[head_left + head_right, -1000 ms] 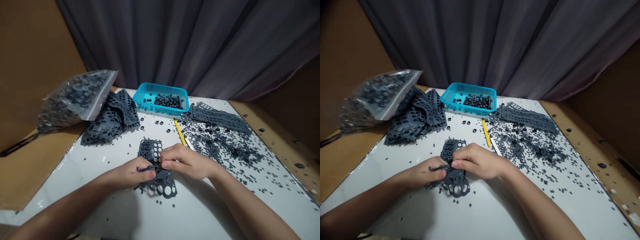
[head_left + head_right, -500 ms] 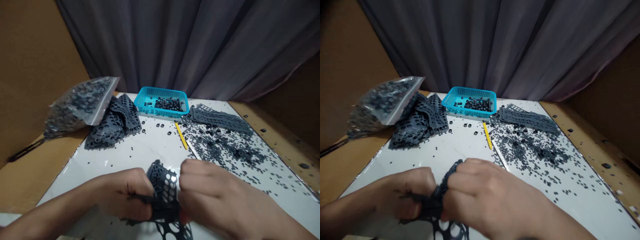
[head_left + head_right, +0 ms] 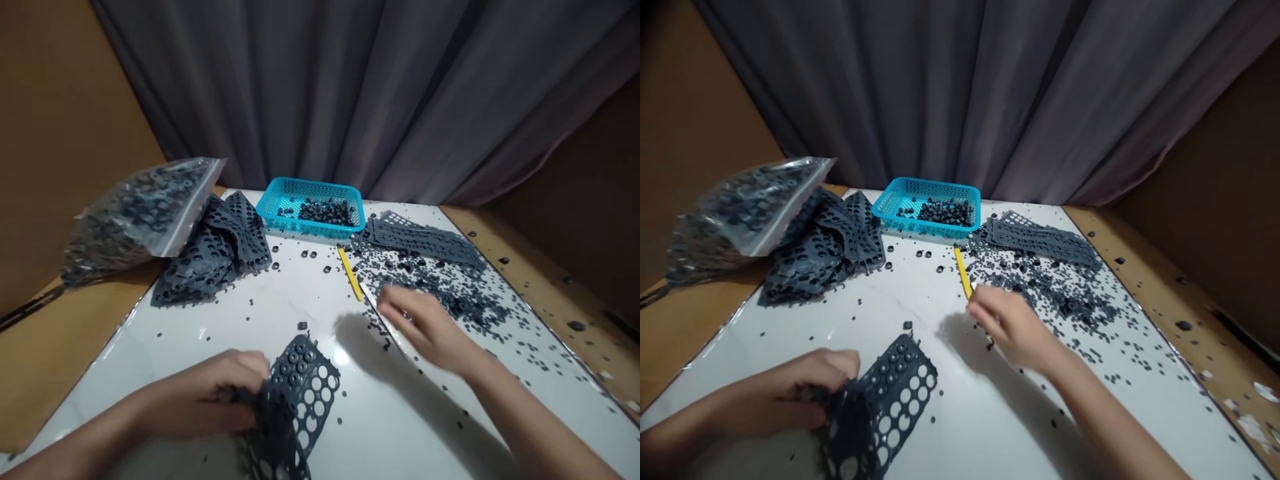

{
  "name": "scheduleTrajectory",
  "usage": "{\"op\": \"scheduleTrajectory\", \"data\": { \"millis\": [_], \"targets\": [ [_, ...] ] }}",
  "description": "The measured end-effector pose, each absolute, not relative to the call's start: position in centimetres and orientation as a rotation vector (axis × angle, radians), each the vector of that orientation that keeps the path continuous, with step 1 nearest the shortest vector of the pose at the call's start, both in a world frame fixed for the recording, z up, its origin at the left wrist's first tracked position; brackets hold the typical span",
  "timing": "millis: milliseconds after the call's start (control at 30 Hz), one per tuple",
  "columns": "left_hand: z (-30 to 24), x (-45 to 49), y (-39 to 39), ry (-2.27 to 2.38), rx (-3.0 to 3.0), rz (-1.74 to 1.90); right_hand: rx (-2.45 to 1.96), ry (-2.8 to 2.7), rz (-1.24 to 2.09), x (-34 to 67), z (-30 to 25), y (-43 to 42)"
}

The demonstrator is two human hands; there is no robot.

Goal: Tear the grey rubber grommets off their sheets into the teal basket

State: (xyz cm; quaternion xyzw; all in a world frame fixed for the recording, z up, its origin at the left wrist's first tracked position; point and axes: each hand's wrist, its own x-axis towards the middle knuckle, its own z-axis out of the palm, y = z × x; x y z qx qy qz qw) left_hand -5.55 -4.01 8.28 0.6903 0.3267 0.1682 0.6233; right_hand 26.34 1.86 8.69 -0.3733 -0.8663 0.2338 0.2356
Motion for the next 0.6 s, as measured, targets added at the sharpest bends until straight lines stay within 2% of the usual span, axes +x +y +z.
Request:
{"op": "scheduleTrajectory", "data": {
  "millis": [100, 200, 333, 600],
  "targets": [
    [8.4, -5.7, -3.8, 0.886, 1.426, 0.417, -1.218, -2.259, 0.583, 25.8, 8.7, 8.5],
    [7.9, -5.9, -3.4, 1.074, 1.077, 0.683, -1.207, -2.097, 0.525, 24.0, 8.9, 15.6],
    [7.8, -4.9, -2.2, 1.127, 0.729, 1.044, -1.298, -1.838, 0.683, 21.0, 7.9, 22.4],
    [11.3, -2.1, 2.1, 0.892, 0.684, 1.226, -1.155, -1.637, 1.038, 19.6, 7.7, 23.7]
  ]
}}
